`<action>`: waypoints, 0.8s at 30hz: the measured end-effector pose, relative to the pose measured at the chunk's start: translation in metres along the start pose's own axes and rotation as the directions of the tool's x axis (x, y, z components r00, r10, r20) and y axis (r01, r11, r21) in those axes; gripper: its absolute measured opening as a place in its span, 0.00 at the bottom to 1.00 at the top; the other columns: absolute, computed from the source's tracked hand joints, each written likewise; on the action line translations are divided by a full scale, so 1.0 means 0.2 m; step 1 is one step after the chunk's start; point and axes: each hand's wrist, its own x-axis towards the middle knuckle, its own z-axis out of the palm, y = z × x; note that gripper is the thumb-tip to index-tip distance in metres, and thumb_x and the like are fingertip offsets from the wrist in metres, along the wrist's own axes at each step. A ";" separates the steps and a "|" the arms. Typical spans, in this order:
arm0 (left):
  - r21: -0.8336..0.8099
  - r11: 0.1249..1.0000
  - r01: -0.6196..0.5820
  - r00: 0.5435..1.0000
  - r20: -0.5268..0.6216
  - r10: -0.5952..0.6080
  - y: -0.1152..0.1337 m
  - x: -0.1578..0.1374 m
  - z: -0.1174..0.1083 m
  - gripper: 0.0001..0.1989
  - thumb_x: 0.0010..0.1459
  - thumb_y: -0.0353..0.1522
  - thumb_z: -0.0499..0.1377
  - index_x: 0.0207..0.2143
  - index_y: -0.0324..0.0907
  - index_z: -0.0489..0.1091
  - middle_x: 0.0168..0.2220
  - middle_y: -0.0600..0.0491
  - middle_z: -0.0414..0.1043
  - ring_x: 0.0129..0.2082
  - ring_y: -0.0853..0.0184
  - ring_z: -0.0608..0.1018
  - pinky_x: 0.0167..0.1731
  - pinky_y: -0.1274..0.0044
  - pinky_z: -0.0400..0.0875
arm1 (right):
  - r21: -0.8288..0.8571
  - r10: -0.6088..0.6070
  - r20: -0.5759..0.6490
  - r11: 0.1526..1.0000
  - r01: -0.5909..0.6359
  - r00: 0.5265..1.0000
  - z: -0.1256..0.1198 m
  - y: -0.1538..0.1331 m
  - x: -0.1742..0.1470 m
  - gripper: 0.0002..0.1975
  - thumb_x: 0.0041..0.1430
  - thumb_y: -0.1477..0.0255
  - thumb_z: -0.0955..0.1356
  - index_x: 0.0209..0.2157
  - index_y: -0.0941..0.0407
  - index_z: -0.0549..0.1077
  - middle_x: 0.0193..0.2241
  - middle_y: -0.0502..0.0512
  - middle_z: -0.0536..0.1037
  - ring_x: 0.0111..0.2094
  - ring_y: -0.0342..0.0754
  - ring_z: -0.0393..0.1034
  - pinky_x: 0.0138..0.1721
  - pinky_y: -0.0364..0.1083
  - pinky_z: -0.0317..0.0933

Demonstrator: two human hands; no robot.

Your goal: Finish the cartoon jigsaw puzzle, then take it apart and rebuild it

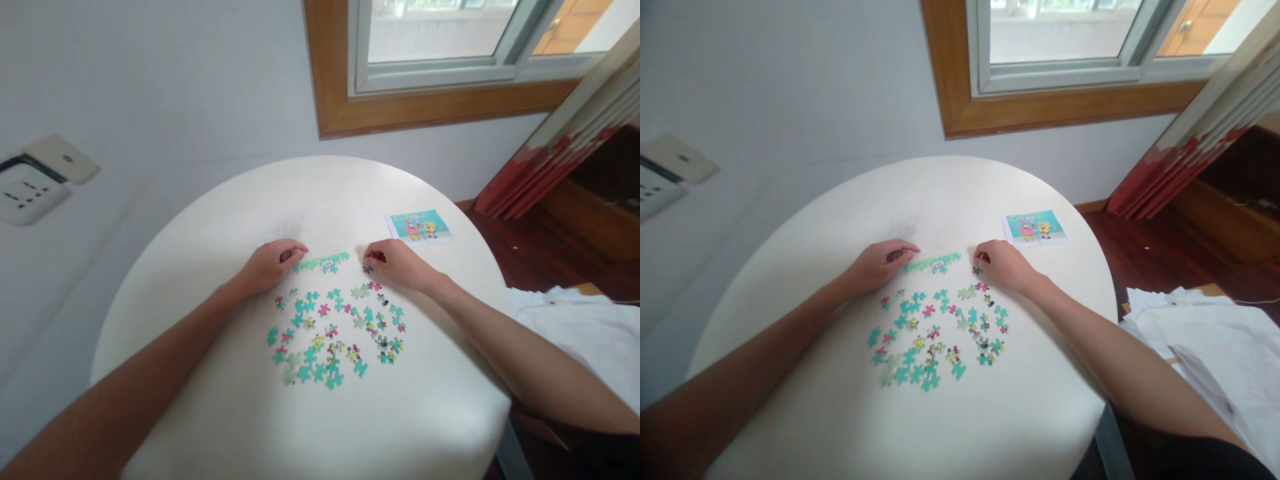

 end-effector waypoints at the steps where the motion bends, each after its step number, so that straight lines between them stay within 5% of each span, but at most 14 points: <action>1: -0.001 1.000 -0.002 1.000 0.000 0.002 0.00 0.00 0.00 0.18 0.63 0.41 0.51 0.43 0.41 0.75 0.36 0.52 0.76 0.29 0.68 0.71 0.34 0.76 0.63 | 0.003 -0.004 0.000 1.000 0.004 1.000 0.00 0.00 0.00 0.09 0.57 0.74 0.64 0.29 0.58 0.77 0.27 0.57 0.78 0.27 0.45 0.66 0.30 0.46 0.54; 24: 0.016 1.000 0.005 1.000 0.001 -0.005 -0.02 0.00 0.00 0.18 0.63 0.41 0.51 0.43 0.42 0.75 0.36 0.53 0.76 0.30 0.67 0.71 0.32 0.76 0.63 | 0.004 0.005 -0.006 1.000 -0.005 1.000 -0.01 -0.01 0.00 0.10 0.54 0.78 0.63 0.30 0.58 0.78 0.26 0.55 0.78 0.26 0.44 0.65 0.30 0.46 0.53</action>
